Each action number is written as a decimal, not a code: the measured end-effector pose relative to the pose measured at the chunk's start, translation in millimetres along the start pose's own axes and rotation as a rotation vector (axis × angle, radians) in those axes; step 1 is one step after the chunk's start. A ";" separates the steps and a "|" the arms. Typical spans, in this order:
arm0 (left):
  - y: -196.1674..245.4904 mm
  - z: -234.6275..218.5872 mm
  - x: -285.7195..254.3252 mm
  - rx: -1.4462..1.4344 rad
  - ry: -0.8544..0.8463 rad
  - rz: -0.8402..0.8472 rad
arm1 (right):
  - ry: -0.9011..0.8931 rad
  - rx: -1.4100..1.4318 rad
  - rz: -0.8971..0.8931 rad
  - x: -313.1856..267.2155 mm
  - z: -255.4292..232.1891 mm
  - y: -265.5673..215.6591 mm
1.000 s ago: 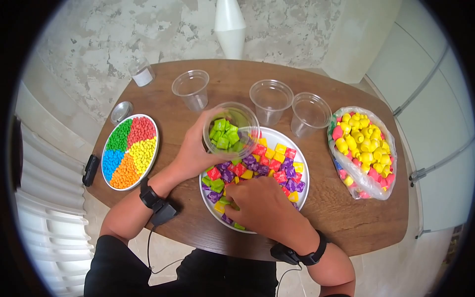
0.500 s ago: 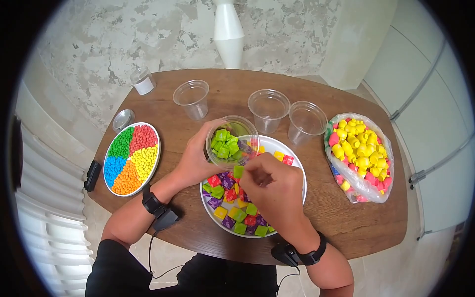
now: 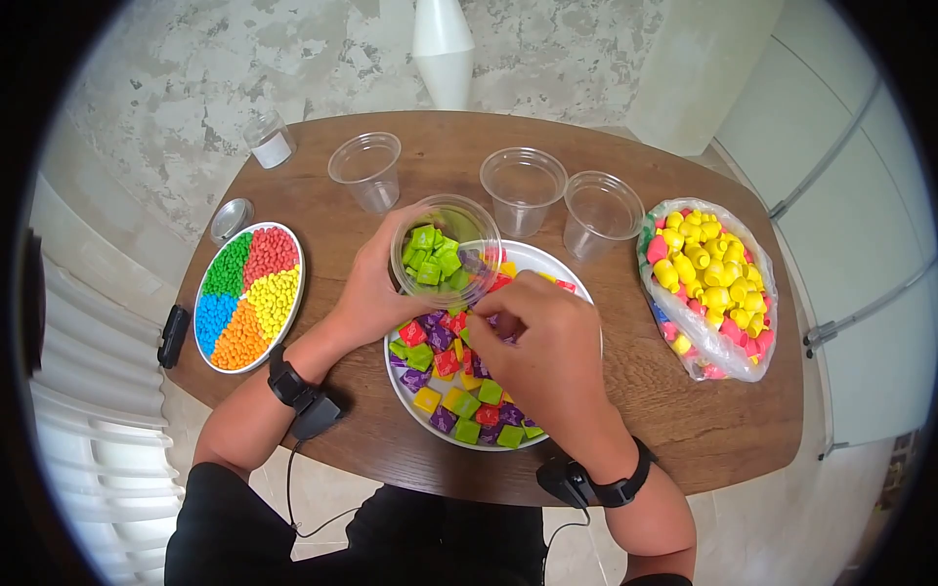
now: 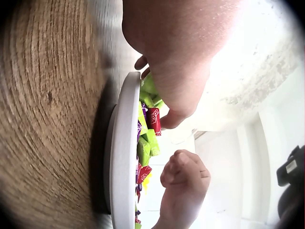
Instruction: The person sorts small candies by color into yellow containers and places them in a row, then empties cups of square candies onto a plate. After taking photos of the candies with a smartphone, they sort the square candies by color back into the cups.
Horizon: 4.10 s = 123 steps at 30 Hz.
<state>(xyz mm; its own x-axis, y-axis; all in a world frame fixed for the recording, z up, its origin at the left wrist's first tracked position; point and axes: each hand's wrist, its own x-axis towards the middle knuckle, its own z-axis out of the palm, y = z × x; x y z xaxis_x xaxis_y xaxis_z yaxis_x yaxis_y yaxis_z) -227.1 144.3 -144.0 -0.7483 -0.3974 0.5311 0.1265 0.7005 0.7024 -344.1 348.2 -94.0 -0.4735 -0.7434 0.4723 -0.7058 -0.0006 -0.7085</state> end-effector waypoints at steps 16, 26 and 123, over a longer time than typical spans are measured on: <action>4.1 -2.4 1.6 -0.054 -0.053 -0.055 | -0.206 0.008 0.076 -0.5 -1.1 -5.2; 0.1 -0.4 -1.0 -0.006 -0.046 0.008 | 0.141 0.192 -0.074 1.7 15.1 1.6; 1.9 1.1 0.0 -0.056 -0.025 0.015 | -0.076 0.336 0.098 -5.5 10.5 -7.5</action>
<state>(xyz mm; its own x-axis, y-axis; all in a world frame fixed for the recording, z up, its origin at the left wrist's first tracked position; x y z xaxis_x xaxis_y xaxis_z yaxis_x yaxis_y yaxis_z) -227.5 146.3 -143.2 -0.7619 -0.3721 0.5301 0.1733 0.6715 0.7205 -330.7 345.3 -96.8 -0.4810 -0.7985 0.3619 -0.4405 -0.1369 -0.8873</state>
